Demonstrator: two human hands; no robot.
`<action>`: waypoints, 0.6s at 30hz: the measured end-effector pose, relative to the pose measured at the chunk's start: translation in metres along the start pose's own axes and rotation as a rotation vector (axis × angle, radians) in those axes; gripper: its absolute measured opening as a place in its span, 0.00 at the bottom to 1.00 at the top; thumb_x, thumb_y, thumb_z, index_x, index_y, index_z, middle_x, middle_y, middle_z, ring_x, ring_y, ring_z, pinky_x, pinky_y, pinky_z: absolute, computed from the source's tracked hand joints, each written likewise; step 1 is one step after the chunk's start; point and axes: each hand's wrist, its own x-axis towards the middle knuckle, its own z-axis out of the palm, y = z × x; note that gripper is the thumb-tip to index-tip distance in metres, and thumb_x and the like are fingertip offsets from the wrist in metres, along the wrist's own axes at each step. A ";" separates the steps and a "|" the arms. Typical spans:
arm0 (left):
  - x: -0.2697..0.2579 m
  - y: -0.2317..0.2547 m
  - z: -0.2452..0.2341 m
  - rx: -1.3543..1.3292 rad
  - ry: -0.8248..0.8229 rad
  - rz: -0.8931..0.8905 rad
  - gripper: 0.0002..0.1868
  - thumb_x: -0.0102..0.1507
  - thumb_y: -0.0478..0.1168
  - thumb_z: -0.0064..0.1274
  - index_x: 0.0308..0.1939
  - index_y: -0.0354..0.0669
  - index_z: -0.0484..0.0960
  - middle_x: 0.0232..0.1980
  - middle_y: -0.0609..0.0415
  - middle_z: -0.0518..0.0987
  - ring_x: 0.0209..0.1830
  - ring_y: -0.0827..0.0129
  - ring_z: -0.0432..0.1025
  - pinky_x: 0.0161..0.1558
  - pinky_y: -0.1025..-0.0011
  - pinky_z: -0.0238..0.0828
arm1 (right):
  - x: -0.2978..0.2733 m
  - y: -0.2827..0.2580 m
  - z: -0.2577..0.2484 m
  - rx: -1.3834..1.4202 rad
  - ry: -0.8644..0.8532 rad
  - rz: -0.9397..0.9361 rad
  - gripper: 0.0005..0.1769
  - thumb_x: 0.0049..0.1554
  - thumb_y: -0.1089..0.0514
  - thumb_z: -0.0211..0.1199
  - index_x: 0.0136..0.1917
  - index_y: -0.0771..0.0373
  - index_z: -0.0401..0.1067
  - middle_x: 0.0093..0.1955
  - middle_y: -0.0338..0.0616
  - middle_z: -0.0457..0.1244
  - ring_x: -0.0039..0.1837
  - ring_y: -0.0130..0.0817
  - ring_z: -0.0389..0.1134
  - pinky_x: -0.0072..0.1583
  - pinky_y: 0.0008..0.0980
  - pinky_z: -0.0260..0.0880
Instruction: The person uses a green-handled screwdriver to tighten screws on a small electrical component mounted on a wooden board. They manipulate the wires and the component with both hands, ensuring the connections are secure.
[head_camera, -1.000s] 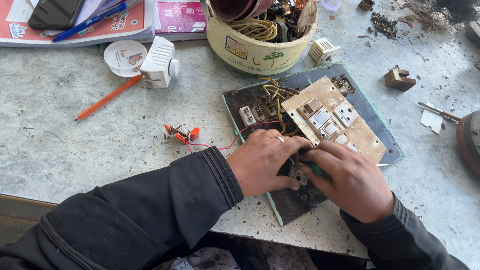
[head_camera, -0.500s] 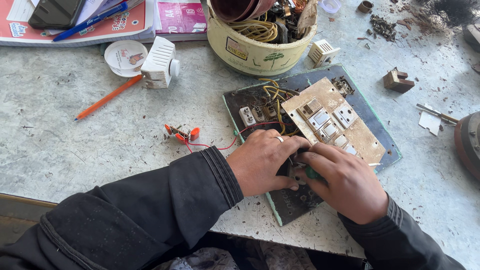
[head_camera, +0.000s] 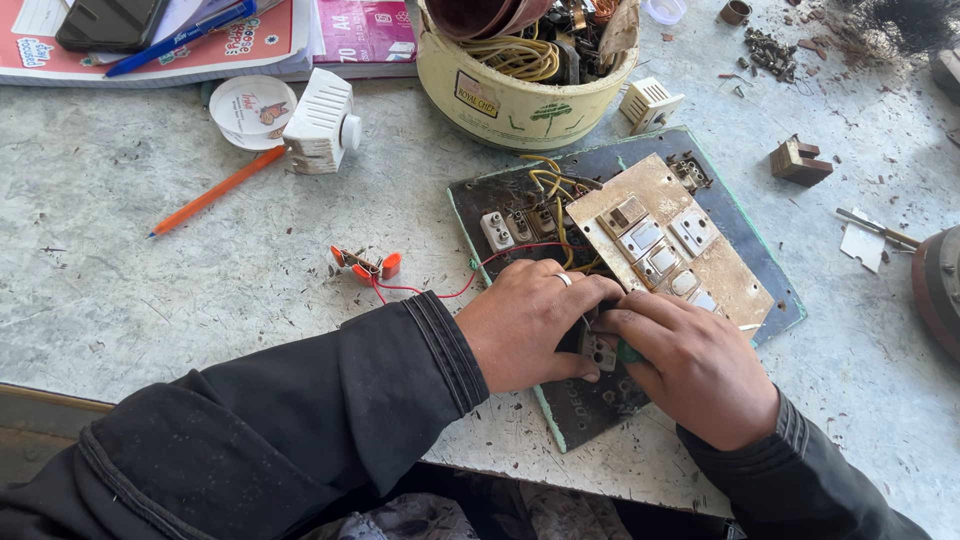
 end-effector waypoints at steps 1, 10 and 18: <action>0.000 0.000 0.000 0.004 -0.013 -0.011 0.42 0.51 0.53 0.70 0.65 0.45 0.69 0.53 0.52 0.79 0.55 0.53 0.72 0.60 0.54 0.63 | 0.001 -0.001 -0.001 0.011 -0.029 0.043 0.22 0.43 0.62 0.68 0.53 0.60 0.76 0.50 0.43 0.67 0.49 0.45 0.71 0.49 0.43 0.71; 0.000 0.001 -0.002 -0.002 -0.030 -0.021 0.41 0.52 0.53 0.69 0.64 0.46 0.69 0.52 0.52 0.80 0.54 0.54 0.72 0.60 0.54 0.63 | -0.001 -0.001 0.004 -0.036 -0.050 0.064 0.16 0.45 0.59 0.70 0.48 0.61 0.74 0.49 0.44 0.67 0.48 0.46 0.70 0.48 0.44 0.71; 0.000 0.001 -0.002 -0.033 -0.020 -0.007 0.39 0.52 0.49 0.69 0.64 0.45 0.71 0.53 0.52 0.80 0.56 0.53 0.73 0.61 0.54 0.63 | -0.006 0.008 0.005 -0.095 -0.008 -0.092 0.21 0.43 0.61 0.68 0.53 0.60 0.75 0.57 0.45 0.67 0.58 0.46 0.70 0.55 0.44 0.70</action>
